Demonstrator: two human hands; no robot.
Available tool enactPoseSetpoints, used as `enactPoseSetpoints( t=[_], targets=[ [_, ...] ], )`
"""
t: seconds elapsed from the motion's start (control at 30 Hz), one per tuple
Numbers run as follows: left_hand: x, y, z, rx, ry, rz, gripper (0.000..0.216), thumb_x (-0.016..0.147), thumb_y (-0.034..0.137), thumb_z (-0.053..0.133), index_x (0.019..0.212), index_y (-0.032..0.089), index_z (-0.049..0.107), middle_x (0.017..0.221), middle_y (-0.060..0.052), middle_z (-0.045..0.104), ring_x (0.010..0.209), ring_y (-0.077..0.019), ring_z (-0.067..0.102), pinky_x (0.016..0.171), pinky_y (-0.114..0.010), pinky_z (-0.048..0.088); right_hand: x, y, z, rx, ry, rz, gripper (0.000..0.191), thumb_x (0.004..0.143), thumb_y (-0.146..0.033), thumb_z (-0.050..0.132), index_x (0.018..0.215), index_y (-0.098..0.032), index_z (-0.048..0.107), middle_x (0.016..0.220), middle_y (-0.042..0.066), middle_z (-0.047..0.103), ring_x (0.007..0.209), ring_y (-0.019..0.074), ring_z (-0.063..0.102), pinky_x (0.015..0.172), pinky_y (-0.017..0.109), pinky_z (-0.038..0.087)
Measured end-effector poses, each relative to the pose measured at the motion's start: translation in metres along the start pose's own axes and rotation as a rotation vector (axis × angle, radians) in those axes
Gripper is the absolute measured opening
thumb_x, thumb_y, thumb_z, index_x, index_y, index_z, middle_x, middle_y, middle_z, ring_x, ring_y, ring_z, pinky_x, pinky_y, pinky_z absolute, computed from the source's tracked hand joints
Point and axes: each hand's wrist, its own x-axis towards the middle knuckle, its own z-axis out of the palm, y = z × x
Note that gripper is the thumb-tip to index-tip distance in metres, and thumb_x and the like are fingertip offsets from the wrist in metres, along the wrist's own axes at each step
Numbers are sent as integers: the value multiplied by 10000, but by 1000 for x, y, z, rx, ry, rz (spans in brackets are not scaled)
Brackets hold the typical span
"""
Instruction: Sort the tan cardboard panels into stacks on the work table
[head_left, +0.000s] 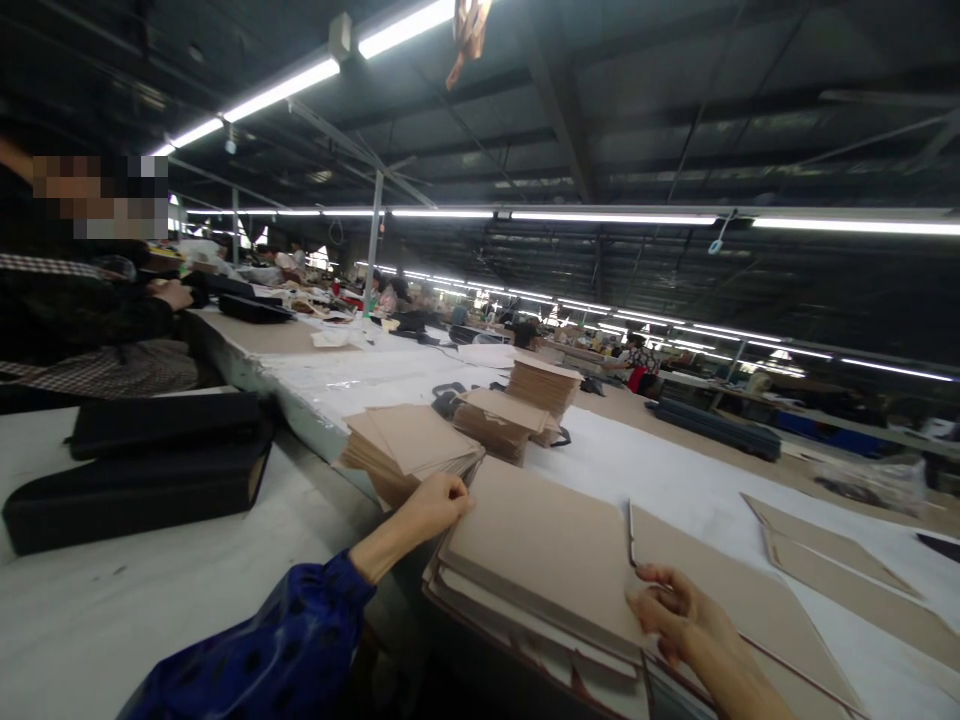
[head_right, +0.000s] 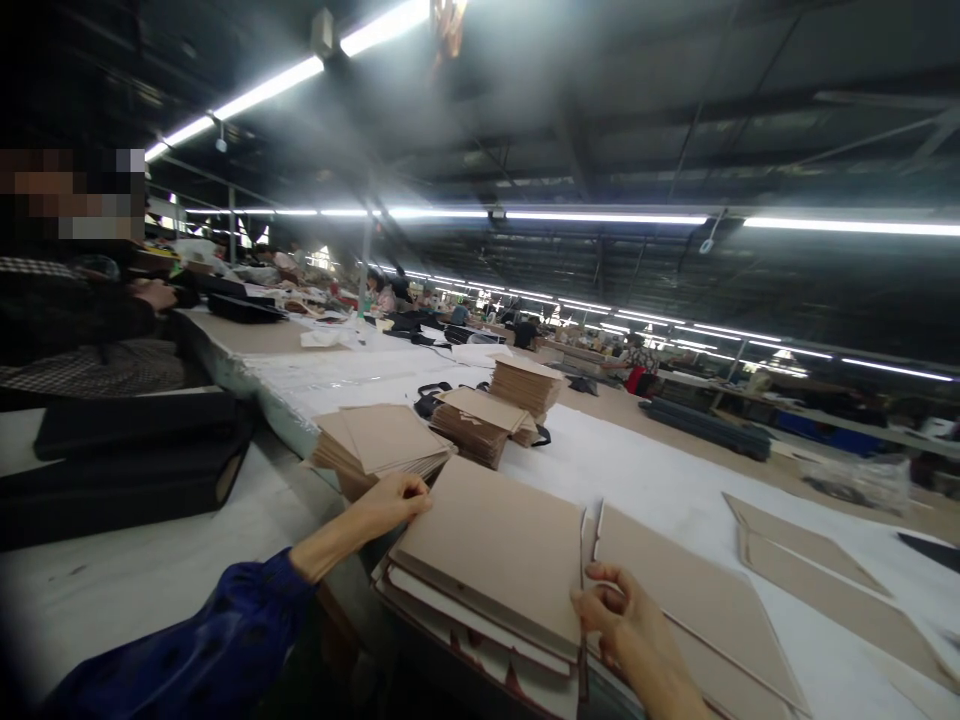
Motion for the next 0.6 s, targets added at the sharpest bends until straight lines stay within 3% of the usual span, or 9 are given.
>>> enactPoseSetpoints(
  t=[0.13,0.3,0.43,0.6],
  targets=[
    [1,1,-1,69,-2,16,165,633,271,550,497,185,514,452,26,498,490,-135,457,514,-263,296,4,7,0,33,-46,27,350,524,-325,739,779,-201,535,482,-74,522,337,55,383,321,162,190],
    [-1,3,-3,146,-19,59,179,610,236,551,450,183,493,479,14,513,503,-128,464,515,-261,289,-1,4,0,81,-52,70,357,523,-326,750,782,-180,552,503,-65,529,380,49,408,355,169,229],
    [-2,6,-3,221,-6,90,167,614,208,540,459,181,484,526,-6,533,545,-142,488,531,-270,290,-4,0,1,29,-71,86,334,531,-338,742,764,-182,561,473,-69,503,335,38,321,337,191,160],
    [-2,3,-2,315,23,122,128,620,191,533,498,183,495,562,-17,545,585,-159,501,541,-277,290,5,6,3,37,-63,21,288,493,-325,729,672,-197,543,417,-64,468,377,79,404,376,199,269]
  ],
)
